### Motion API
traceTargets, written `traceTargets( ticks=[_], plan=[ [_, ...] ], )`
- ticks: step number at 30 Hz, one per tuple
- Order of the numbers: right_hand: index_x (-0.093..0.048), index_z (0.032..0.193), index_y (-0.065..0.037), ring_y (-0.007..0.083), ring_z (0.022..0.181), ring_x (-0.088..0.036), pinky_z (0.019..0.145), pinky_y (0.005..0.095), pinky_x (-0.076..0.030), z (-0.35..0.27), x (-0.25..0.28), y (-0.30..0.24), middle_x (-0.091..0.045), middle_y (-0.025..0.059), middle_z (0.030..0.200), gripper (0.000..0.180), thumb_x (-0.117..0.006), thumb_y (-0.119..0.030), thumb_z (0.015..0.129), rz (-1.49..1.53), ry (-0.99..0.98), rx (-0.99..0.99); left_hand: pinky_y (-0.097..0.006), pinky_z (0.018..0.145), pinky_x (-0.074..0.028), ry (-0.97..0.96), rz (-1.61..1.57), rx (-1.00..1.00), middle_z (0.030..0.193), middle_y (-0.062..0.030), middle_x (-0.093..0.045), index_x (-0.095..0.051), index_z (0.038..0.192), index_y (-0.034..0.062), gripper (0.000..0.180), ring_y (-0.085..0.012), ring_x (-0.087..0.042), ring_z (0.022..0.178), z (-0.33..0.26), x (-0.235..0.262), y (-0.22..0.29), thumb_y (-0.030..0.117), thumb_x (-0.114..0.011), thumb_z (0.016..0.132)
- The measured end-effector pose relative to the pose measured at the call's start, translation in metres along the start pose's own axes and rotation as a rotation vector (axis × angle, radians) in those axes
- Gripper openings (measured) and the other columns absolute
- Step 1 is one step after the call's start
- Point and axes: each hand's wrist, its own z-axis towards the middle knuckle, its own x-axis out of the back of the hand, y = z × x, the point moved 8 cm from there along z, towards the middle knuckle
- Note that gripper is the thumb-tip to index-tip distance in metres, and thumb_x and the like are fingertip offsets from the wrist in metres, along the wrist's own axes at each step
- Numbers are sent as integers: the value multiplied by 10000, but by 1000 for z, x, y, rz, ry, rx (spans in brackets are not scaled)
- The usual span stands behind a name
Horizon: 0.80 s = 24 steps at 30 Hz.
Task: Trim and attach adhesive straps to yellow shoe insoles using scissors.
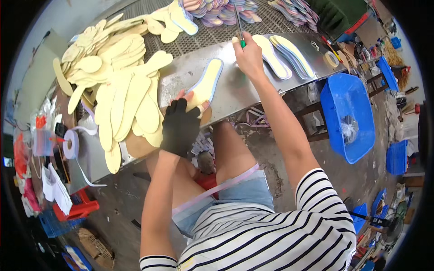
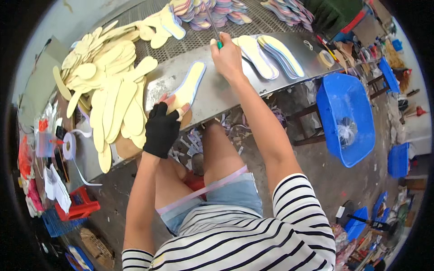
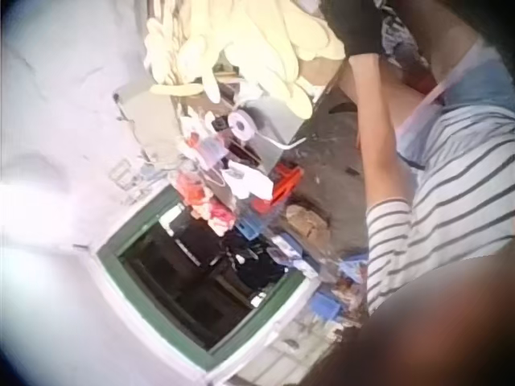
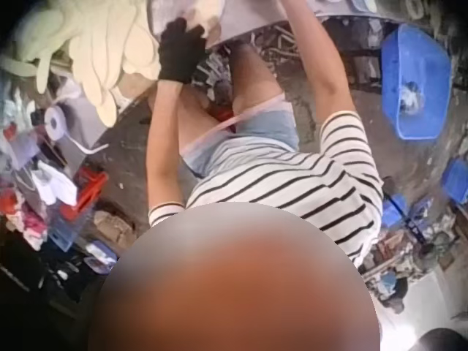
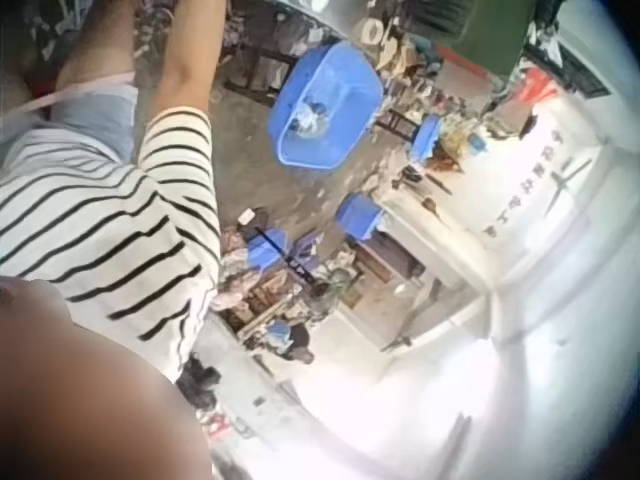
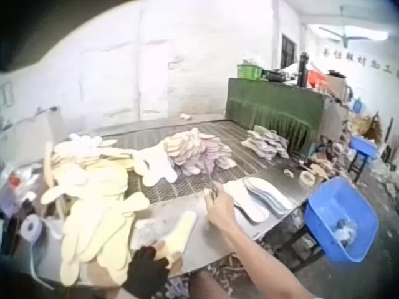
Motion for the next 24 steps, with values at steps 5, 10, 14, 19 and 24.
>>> traceTargets(
  ticks=[5, 10, 14, 19, 24],
  plan=[
    [-559, 1094, -58, 326, 874, -592, 781, 414, -464, 4, -6, -8, -574, 204, 974, 442, -633, -336, 759, -581, 62, 319, -437, 953, -397, 150, -6, 218, 1224, -174, -508, -476, 1290, 142, 583, -379, -436, 1189, 8, 22, 7, 110, -647, 733],
    [-566, 1118, -53, 333, 1047, -493, 843, 449, -434, 13, -10, 2, -518, 182, 1040, 469, -664, -288, 725, -854, 82, 317, -410, 895, -437, 201, -88, 310, 1110, -159, -570, -507, 1232, 100, 624, -327, -527, 1072, 12, 23, -1, 92, -707, 641],
    [-526, 1184, -63, 355, 1131, -440, 910, 459, -401, -17, -15, -37, -492, 171, 1160, 554, -695, -187, 671, -688, -33, 635, -318, 757, -480, 265, -536, 639, 874, -75, -612, -603, 1107, 96, 445, -182, -601, 815, -2, 46, -48, 27, -640, 669],
    [-479, 1243, -78, 338, 1158, -457, 970, 420, -388, -123, -35, -88, -507, 165, 1222, 636, -694, -104, 645, -399, -452, 927, -226, 730, -451, 210, -958, 629, 901, -33, -623, -613, 1064, 39, 333, -98, -570, 825, 10, 97, -56, -37, -565, 743],
    [-519, 1181, -14, 280, 1005, -590, 871, 344, -455, -108, -22, -44, -621, 161, 1036, 520, -666, -104, 691, -158, -502, 502, -208, 747, -449, 352, -860, 667, 919, -36, -613, -542, 1185, 21, 394, -73, -551, 818, -9, 95, -65, 21, -616, 798]
  ],
)
